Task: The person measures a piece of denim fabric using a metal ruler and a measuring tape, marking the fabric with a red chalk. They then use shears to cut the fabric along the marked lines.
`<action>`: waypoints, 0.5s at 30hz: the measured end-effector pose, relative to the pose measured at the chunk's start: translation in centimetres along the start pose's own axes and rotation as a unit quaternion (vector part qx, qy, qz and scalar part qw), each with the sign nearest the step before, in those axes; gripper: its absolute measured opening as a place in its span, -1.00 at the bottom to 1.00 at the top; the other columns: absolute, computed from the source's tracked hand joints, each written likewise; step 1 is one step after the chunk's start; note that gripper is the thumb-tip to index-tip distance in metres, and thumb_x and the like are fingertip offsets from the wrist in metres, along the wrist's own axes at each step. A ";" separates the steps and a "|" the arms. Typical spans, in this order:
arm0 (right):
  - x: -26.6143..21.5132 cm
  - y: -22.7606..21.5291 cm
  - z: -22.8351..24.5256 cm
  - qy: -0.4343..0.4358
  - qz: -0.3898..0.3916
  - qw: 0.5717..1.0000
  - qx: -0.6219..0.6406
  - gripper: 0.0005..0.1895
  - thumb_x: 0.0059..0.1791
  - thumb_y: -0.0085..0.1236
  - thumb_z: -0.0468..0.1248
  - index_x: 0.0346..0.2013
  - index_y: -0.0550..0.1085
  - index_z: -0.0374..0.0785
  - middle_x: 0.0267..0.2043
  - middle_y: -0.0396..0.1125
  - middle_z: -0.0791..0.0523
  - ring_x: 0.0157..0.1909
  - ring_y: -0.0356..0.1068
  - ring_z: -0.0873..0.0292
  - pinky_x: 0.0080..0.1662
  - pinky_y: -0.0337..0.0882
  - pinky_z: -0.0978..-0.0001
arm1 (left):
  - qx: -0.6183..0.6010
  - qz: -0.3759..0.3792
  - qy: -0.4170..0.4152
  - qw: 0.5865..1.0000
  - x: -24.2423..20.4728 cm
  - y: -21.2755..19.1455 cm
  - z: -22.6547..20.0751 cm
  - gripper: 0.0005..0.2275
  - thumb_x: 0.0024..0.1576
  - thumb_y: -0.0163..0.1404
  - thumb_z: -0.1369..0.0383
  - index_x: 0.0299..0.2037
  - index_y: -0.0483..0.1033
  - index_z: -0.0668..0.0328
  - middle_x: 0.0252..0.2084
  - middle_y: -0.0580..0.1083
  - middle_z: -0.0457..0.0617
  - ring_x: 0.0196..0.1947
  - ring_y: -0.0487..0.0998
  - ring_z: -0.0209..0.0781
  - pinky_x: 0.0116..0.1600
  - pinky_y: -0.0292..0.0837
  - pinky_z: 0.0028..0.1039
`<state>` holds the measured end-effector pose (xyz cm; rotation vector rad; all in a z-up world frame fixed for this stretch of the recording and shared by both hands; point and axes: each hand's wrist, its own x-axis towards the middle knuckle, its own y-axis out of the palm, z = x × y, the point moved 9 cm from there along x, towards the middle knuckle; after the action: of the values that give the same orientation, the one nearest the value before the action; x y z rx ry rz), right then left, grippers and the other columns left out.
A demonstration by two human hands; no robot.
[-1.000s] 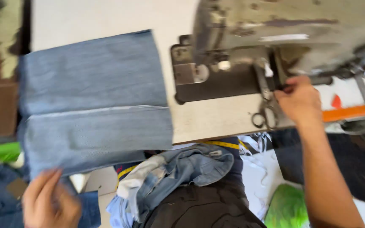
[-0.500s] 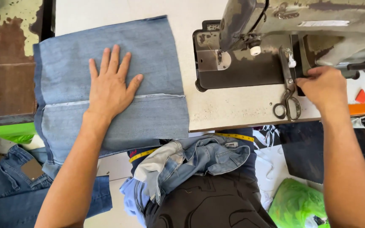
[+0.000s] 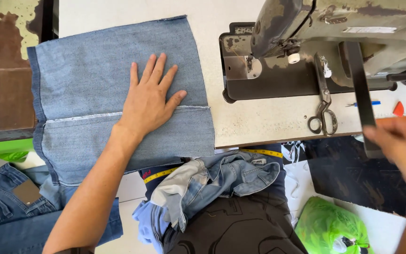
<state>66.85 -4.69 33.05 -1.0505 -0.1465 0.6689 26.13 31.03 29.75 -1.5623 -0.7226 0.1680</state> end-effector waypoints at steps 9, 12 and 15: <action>-15.1 2.5 -13.9 0.019 0.111 0.959 0.258 -0.66 -0.27 0.32 -0.70 -0.20 0.69 -0.66 -0.34 0.71 -0.27 -0.34 0.63 -0.06 -0.19 0.52 0.22 | -0.113 -0.028 0.016 0.993 1.5 -1.1 0.8 -0.57 0.36 -0.08 0.17 0.26 0.42 0.40 0.42 0.27 0.28 0.46 0.16 0.29 0.43 -0.07 0.27; -15.5 8.2 4.0 0.114 0.265 0.957 0.020 -0.77 -0.07 0.34 -0.23 -0.21 0.85 -0.16 -0.45 0.56 0.08 -0.40 0.44 0.13 -0.21 0.35 0.33 | -0.103 -0.051 0.016 0.993 1.5 0.4 1.3 -0.58 0.36 -0.07 0.23 0.26 0.39 0.47 0.42 0.26 0.31 0.47 0.14 0.32 0.45 -0.11 0.27; -14.1 15.9 11.4 -0.075 0.312 0.937 0.135 -0.85 -0.06 0.33 -0.15 -0.34 0.66 -0.15 -0.57 0.39 0.24 -0.57 0.25 0.34 -0.46 0.27 0.46 | -0.101 -0.055 0.009 0.993 1.0 -0.3 0.1 -0.56 0.38 -0.13 0.24 0.32 0.32 0.48 0.43 0.24 0.32 0.47 0.14 0.32 0.45 -0.08 0.28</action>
<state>43.85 0.88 28.30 -0.7708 0.1573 1.3074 26.75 31.59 30.37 -1.7086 -0.8297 -0.0010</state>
